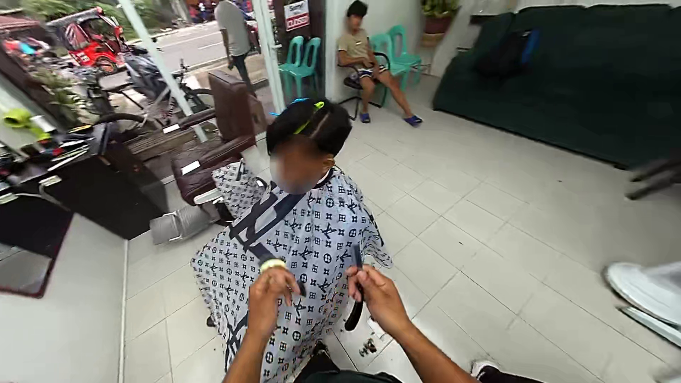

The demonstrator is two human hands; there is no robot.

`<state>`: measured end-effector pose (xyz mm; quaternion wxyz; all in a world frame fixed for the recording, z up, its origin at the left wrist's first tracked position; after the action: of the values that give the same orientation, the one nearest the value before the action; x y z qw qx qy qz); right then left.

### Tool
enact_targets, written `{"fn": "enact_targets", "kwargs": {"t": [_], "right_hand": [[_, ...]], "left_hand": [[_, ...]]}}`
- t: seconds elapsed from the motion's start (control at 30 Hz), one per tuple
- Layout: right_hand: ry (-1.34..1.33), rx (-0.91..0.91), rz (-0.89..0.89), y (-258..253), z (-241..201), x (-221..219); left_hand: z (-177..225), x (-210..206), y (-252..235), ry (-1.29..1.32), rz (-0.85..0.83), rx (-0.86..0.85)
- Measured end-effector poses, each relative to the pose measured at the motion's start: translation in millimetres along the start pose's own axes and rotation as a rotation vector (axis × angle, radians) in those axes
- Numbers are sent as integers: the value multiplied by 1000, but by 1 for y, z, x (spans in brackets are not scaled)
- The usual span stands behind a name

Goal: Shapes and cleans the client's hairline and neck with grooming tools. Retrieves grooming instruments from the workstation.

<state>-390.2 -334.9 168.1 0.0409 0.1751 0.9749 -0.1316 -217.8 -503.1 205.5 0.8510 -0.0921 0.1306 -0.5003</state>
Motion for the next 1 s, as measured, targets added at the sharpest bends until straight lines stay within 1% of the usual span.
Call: {"fn": "enact_targets", "kwargs": {"t": [0.07, 0.1, 0.13, 0.17, 0.2, 0.23, 0.27, 0.3, 0.33, 0.37, 0.4, 0.47, 0.53, 0.6, 0.67, 0.7, 0.77, 0.87, 0.93, 1.0], "right_hand": [[1, -22, 46, -20, -6, 25], [33, -34, 45, -29, -12, 36], [65, -48, 46, -39, -20, 46], [93, -65, 56, -49, -27, 53], [119, -85, 79, -60, -35, 60], [141, -106, 104, -71, -42, 65], [159, -114, 123, -81, -47, 68], [183, -105, 131, -89, -50, 70], [208, -79, 131, -97, -51, 73], [235, -54, 125, -105, -51, 76], [260, -45, 116, -114, -51, 80], [279, -67, 107, -131, -49, 89], [263, -114, 109, -148, -46, 95], [271, -132, 87, -165, -40, 96], [307, -135, 45, -185, -30, 89], [330, -141, 19, -195, -26, 84], [384, -162, -40, -215, -19, 73], [476, -169, -95, -238, -15, 57], [513, -157, -97, -247, -13, 50], [543, -146, -85, -252, -11, 47]], "left_hand": [[5, 20, -57, -206, 157, -39], [6, 29, -85, -337, 179, -80], [6, 37, -110, -472, 140, -118], [6, 41, -133, -590, 48, -119], [9, 39, -156, -674, -126, -64], [14, 33, -178, -731, -355, 40], [18, 25, -199, -746, -575, 138], [17, 17, -218, -702, -733, 202], [15, 12, -233, -617, -810, 240], [15, 11, -244, -535, -812, 250], [16, 14, -253, -475, -763, 237], [24, 30, -259, -414, -601, 175], [32, 52, -254, -373, -375, 78], [34, 73, -249, -347, -94, -98], [35, 87, -252, -445, 145, -225], [37, 92, -255, -544, 194, -227], [41, 95, -263, -721, 151, -159], [37, 92, -277, -901, 2, -29], [32, 89, -281, -949, -49, 44], [32, 86, -284, -949, -56, 104]]}}
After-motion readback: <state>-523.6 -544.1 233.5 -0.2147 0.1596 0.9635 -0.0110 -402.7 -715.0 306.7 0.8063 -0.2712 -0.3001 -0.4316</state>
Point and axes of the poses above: each hand's wrist, its own y-axis away from the middle knuckle, its own x-axis out of the back of the hand, z = x × y, the point moved 1 cm from there along -y, towards the middle knuckle, and after that the axes turned 15 degrees about -z, right-handed, at the moved point
